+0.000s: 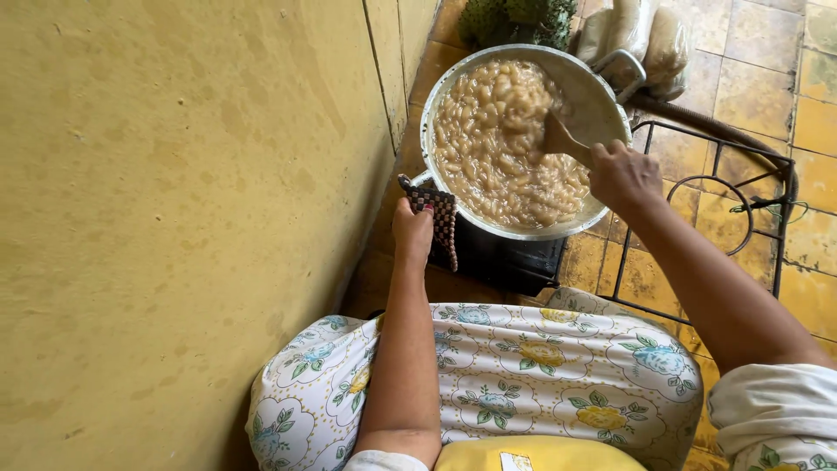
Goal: Stirring a thick mixture in a pan on a portable stove using a wooden spoon
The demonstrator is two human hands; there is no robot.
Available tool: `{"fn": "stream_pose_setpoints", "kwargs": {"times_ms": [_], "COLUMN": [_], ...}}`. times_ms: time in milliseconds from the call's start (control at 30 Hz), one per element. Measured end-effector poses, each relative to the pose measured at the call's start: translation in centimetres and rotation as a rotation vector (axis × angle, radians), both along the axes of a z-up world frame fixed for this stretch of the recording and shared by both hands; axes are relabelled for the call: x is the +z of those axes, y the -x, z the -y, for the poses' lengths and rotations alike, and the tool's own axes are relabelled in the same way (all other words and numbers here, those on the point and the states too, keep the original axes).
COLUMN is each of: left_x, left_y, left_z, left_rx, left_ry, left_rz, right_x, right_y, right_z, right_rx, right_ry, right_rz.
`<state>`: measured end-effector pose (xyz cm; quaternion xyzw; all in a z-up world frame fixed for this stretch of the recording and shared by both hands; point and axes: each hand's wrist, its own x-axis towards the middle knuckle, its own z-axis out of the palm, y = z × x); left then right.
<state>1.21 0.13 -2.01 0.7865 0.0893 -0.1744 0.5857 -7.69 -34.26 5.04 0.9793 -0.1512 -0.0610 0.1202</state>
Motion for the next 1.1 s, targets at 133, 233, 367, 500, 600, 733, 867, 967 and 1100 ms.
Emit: {"fn": "stream_pose_setpoints", "kwargs": {"times_ms": [133, 233, 367, 500, 600, 733, 867, 967, 1100], "left_x": [0.4, -0.3, -0.5, -0.1, 0.1, -1.2, -1.7, -1.1, -3.2], "left_y": [-0.1, -0.1, 0.2, 0.3, 0.2, -0.1, -0.3, -0.2, -0.5], "left_z": [-0.1, 0.1, 0.2, 0.1, 0.2, 0.3, 0.2, 0.1, 0.4], "left_rx": [-0.006, 0.000, 0.005, 0.015, 0.007, 0.009, -0.026, -0.040, -0.040], "left_ry": [0.015, 0.032, 0.021, 0.068, 0.041, 0.040, 0.003, 0.033, 0.012], "left_rz": [-0.028, -0.012, -0.011, -0.009, -0.042, -0.022, -0.031, -0.106, -0.084], "right_x": [3.7, 9.9, 15.7, 17.3, 15.5, 9.0, 0.9, -3.1, -0.7], "right_y": [0.3, 1.4, 3.7, 5.6, 5.9, 4.8, 2.9, 1.1, -0.4], "right_z": [-2.8, -4.1, -2.7, -0.1, 1.2, 2.1, 2.5, 2.2, -2.0], "right_rx": [0.260, 0.315, 0.113, -0.109, -0.280, -0.414, -0.355, -0.232, -0.038], "right_ry": [0.428, 0.525, 0.592, 0.540, 0.298, 0.031, -0.336, -0.322, -0.102], "right_rz": [0.037, -0.144, -0.230, -0.403, -0.547, -0.502, -0.280, -0.116, -0.027]}}
